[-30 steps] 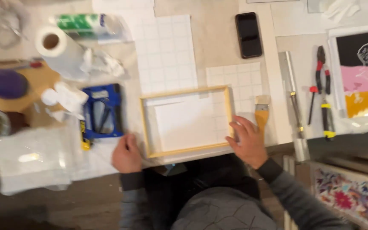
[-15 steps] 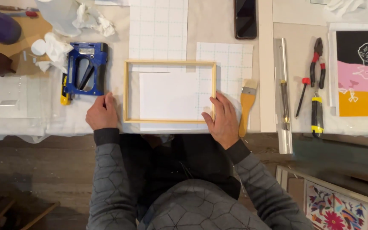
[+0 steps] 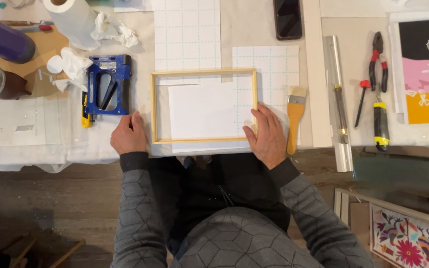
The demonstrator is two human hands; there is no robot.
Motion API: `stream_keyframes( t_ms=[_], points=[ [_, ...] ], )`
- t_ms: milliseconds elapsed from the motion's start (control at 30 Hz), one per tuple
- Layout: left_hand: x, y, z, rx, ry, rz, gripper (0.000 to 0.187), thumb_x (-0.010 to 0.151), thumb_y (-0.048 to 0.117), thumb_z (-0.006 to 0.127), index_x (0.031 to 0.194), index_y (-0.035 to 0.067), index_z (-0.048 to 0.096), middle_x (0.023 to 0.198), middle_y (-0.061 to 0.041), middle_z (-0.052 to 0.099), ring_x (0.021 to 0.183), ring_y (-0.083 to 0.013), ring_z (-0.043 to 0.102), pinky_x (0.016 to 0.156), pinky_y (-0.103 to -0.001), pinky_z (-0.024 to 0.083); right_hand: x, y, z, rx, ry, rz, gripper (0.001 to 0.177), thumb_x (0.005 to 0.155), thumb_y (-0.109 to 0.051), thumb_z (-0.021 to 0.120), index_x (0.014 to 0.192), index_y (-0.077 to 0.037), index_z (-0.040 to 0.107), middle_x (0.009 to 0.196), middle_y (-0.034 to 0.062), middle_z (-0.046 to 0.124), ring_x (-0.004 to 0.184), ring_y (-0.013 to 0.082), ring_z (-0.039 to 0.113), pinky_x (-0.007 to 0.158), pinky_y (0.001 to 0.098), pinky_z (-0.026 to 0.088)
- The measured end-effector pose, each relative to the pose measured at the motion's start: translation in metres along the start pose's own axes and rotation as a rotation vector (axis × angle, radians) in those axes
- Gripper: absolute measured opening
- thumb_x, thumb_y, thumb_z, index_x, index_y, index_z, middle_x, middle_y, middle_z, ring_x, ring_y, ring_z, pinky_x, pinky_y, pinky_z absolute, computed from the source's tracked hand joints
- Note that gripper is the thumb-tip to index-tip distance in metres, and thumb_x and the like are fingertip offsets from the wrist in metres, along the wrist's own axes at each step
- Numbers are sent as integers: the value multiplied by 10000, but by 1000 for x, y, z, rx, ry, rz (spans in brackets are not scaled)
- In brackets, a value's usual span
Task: Assembling a wooden picture frame, securing backing with a staple gun, and cleaning the glass surface.
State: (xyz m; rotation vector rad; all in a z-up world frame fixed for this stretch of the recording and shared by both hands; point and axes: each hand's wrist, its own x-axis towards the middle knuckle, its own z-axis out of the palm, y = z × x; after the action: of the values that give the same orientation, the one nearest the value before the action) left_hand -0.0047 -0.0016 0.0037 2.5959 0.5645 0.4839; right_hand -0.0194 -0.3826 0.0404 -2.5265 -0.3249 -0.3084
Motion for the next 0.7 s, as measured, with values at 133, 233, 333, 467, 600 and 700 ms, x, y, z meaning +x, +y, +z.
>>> stream_keyframes(
  t_ms=[133,233,333,467,600,700],
  points=[
    [2,8,-4,-22,16,4,274,1042,365,681,931,125,751,749,-114,704,681,-355,663,613,-472,498,1,8,9,-53,-3,-12,490,976,-257,696,1368,-2,548,1464,206,554,1377,367,518,1163,472,412],
    [-1,8,-6,-47,23,18,231,1036,331,684,971,122,757,779,-112,713,695,-343,672,622,-459,510,-4,10,14,-95,-13,1,482,964,-231,700,1361,-2,554,1448,213,569,1370,373,528,1164,476,413],
    [2,11,-6,-77,3,23,200,1025,300,689,997,113,752,785,-101,713,697,-321,677,627,-441,518,3,0,8,-83,-3,41,474,918,-197,701,1334,-7,578,1425,211,591,1356,385,538,1149,470,426],
    [3,18,-13,-85,-31,-15,183,1004,284,702,997,107,748,765,-90,706,682,-300,677,621,-426,517,8,-7,4,-46,-7,68,468,892,-179,697,1312,-3,591,1413,211,599,1350,393,541,1138,466,435],
    [8,19,-13,-84,-41,-11,175,978,284,718,961,112,744,733,-71,701,664,-287,672,611,-417,510,11,-6,7,-55,5,59,466,876,-171,698,1302,-9,596,1401,206,604,1344,392,543,1126,468,441],
    [6,21,-13,-61,-64,-16,174,968,289,724,937,119,744,714,-59,699,654,-287,666,605,-419,502,6,-3,4,-69,5,61,462,867,-166,699,1296,-24,602,1391,202,613,1342,388,548,1118,468,447]
  ],
)
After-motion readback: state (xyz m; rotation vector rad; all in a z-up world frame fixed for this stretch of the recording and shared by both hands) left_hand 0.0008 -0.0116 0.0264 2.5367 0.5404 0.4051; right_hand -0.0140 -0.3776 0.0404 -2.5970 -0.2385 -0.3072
